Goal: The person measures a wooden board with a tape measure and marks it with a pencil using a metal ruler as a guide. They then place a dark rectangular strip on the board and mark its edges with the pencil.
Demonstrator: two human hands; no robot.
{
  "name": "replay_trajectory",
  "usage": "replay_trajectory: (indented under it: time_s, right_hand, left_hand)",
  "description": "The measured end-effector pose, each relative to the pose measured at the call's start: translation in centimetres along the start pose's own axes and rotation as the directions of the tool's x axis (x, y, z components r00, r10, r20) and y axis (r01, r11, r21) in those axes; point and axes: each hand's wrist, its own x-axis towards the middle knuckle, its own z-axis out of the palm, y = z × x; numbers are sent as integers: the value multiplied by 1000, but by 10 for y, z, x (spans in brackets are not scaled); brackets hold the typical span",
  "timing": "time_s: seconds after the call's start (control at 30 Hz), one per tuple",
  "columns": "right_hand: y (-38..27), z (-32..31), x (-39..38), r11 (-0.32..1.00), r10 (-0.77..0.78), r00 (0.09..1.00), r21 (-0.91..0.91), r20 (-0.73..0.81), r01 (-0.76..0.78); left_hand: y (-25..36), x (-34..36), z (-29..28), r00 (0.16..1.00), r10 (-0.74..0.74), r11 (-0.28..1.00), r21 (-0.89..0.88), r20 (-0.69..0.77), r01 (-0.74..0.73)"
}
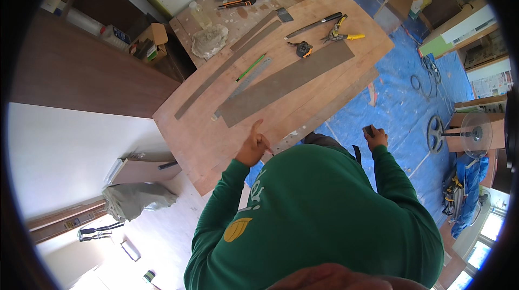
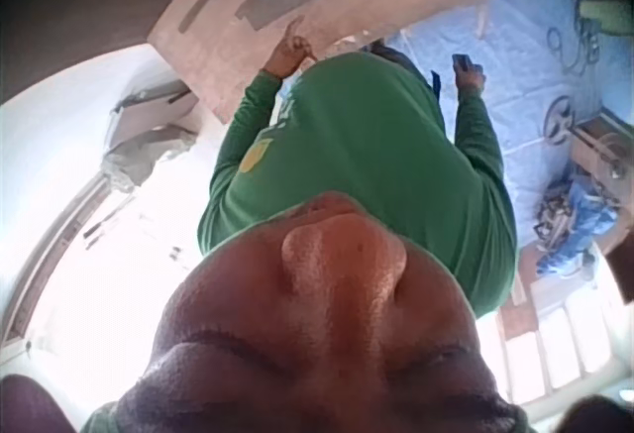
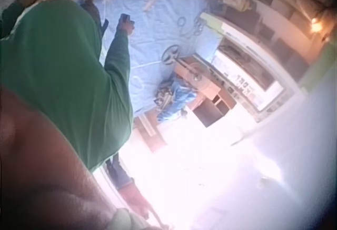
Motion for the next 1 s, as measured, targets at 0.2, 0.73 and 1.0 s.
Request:
replay_trajectory:
  time_s: [0.2, 0.73, 1.0]
  right_hand:
    - [-27, -36, 63, 974, -209, 949, 37, -235, 224]
    - [-82, -107, 310, 794, -559, 754, 41, -344, 607]
    - [-116, -135, 330, 873, -486, 840, -110, -240, 474]
  left_hand:
    - [90, -33, 1, 906, 193, 958, -270, 378, -91]
    - [483, 77, 205, 394, 897, 339, 259, 202, -904]
    - [510, 90, 239, 568, 819, 507, 365, 77, -780]
